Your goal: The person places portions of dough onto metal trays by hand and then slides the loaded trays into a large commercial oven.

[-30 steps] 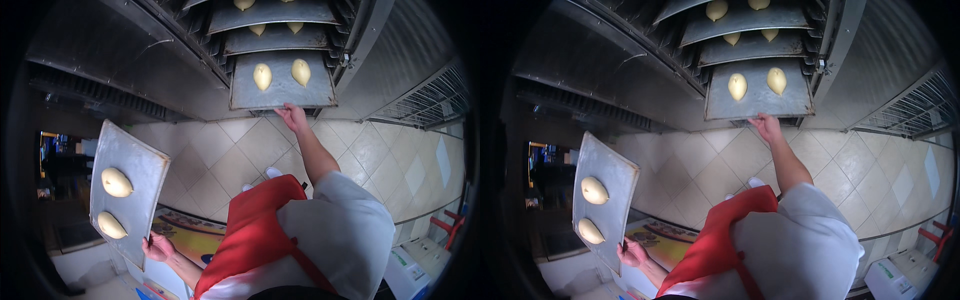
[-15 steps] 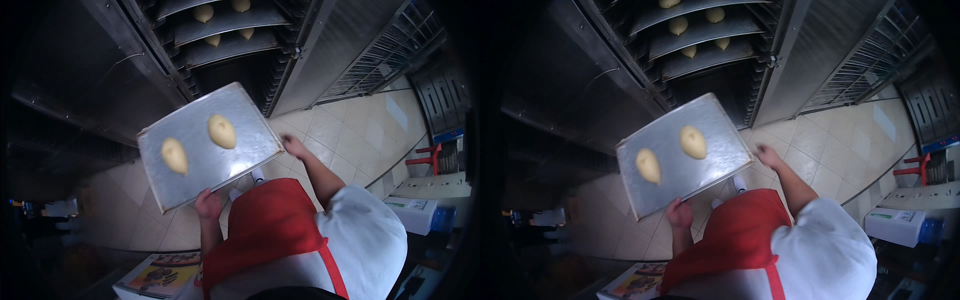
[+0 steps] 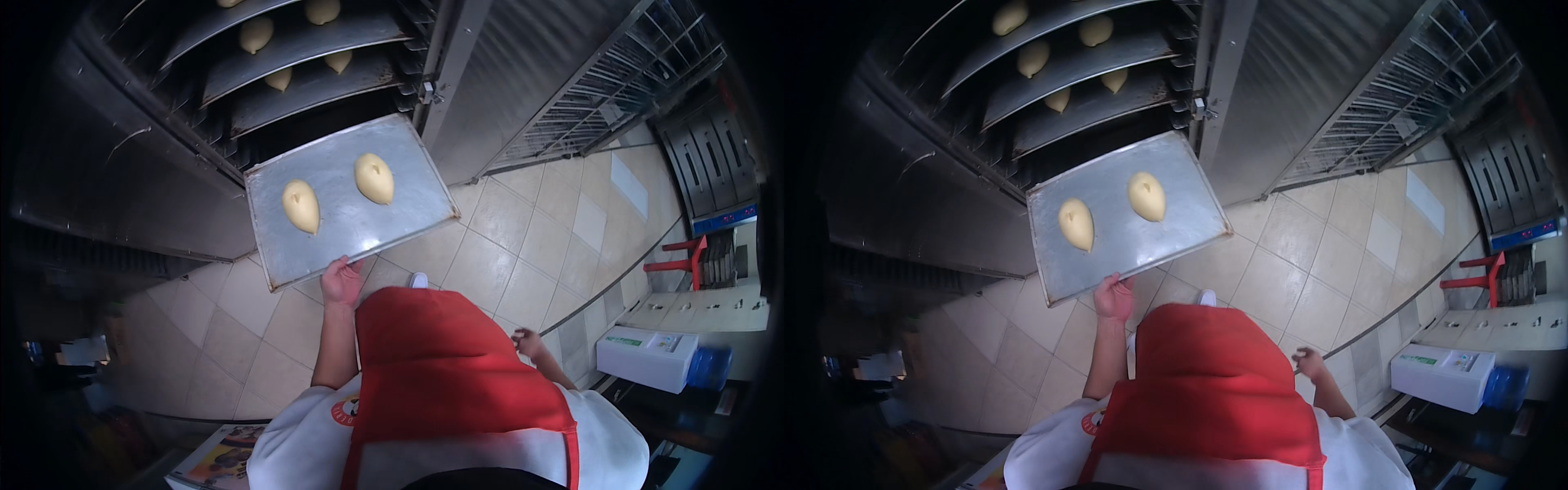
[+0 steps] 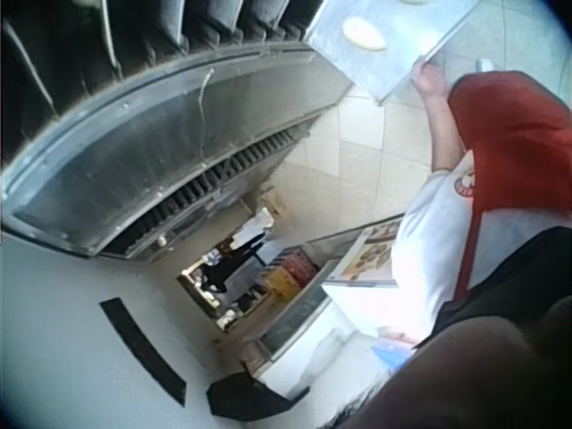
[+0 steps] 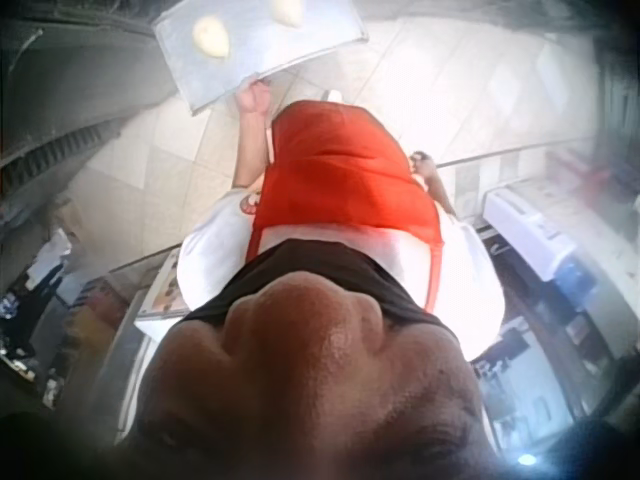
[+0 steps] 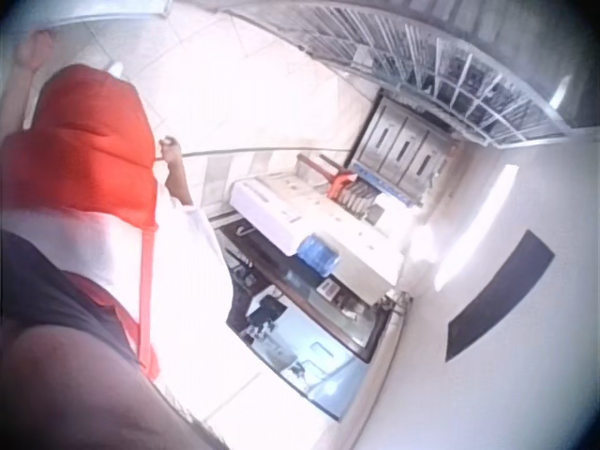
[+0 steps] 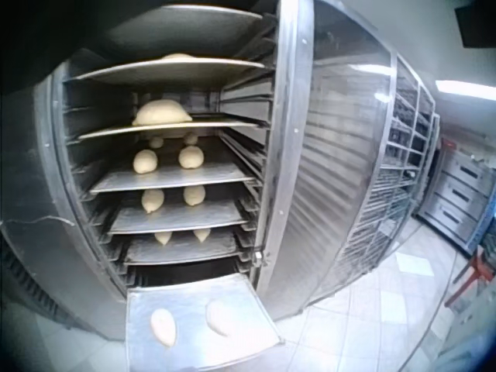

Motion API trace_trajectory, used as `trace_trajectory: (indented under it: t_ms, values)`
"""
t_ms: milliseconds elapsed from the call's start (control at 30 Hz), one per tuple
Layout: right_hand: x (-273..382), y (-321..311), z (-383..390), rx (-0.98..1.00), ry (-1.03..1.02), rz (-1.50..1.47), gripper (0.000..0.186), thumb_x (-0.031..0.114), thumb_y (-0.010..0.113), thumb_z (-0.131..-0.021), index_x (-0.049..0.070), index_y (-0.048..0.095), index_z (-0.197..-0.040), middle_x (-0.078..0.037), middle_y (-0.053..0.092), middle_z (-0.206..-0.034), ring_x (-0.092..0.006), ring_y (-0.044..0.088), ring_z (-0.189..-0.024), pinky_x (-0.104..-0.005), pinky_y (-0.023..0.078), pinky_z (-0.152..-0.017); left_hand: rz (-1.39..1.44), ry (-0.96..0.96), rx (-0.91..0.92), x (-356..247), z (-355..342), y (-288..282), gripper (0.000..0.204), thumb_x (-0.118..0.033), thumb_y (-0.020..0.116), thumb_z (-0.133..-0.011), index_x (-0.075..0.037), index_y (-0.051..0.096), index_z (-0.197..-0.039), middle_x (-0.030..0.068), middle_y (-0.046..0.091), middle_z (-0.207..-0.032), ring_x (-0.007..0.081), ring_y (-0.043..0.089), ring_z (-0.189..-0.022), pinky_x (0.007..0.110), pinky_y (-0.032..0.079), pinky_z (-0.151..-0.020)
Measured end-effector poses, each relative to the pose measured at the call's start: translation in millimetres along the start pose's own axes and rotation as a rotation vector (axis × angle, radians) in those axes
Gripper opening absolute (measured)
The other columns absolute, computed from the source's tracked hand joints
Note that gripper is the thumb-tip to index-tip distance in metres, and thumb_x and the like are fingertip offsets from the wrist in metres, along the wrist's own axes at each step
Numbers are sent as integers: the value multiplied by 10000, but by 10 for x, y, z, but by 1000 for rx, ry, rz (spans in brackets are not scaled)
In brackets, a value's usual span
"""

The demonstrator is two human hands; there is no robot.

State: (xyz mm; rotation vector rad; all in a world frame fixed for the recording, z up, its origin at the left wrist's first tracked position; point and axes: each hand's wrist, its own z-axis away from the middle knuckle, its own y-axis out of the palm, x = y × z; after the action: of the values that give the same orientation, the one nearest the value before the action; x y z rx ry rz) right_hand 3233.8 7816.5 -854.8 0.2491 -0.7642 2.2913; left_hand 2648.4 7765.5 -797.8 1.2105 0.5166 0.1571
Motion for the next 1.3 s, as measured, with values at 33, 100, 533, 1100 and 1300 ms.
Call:
trace_trajectory:
  t_ms: [33, 100, 533, 1100, 1300]
  values:
    - [322, -82, 26, -4, -36, -17, 479, 247, 652, -866, 32, 588, -1289, -104, 693, -1027, -208, 650, -905, -352, 525, -831, -26, 30, -27, -49, -54, 23, 210, 7, 513, -874, 36, 623, -1051, 136, 690, -1071, 279, 677, -1019, 431, 593, -883]
    - [869, -252, 180, -19, -107, -6, 486, 212, 649, -879, 3, 556, -1307, -95, 672, -987, -180, 624, -860, -333, 508, -781, -72, 41, -65, -152, -257, 53, 212, 9, 520, -865, 36, 615, -1052, 134, 688, -1062, 277, 677, -1011, 430, 595, -878]
    - [1885, -646, 73, -181, -286, -58, 515, 234, 664, -871, 38, 556, -1334, -128, 685, -1104, -199, 649, -964, -327, 523, -795, -68, -78, 40, -702, -2200, -221, 465, -9, 565, -844, 66, 482, -1295, 172, 568, -1309, 312, 552, -1193, 455, 461, -1033]
    - [777, -529, -716, -468, 147, -343, 531, 380, 692, -795, 47, 660, -1207, -190, 694, -1135, -328, 660, -1066, -401, 506, -943, -1059, -468, -84, 1536, -3895, 981, 238, -165, 543, -925, -6, 610, -1089, 147, 679, -1022, 260, 638, -910, 371, 525, -808]
    - [-232, -847, -1271, -315, 386, -633, 417, 410, 671, -808, 41, 735, -992, -179, 719, -1018, -340, 684, -935, -438, 532, -831, -1561, -855, 61, 3888, -3974, 1483, 298, -251, 552, -949, -51, 577, -1168, 131, 660, -1041, 236, 621, -887, 357, 509, -769]
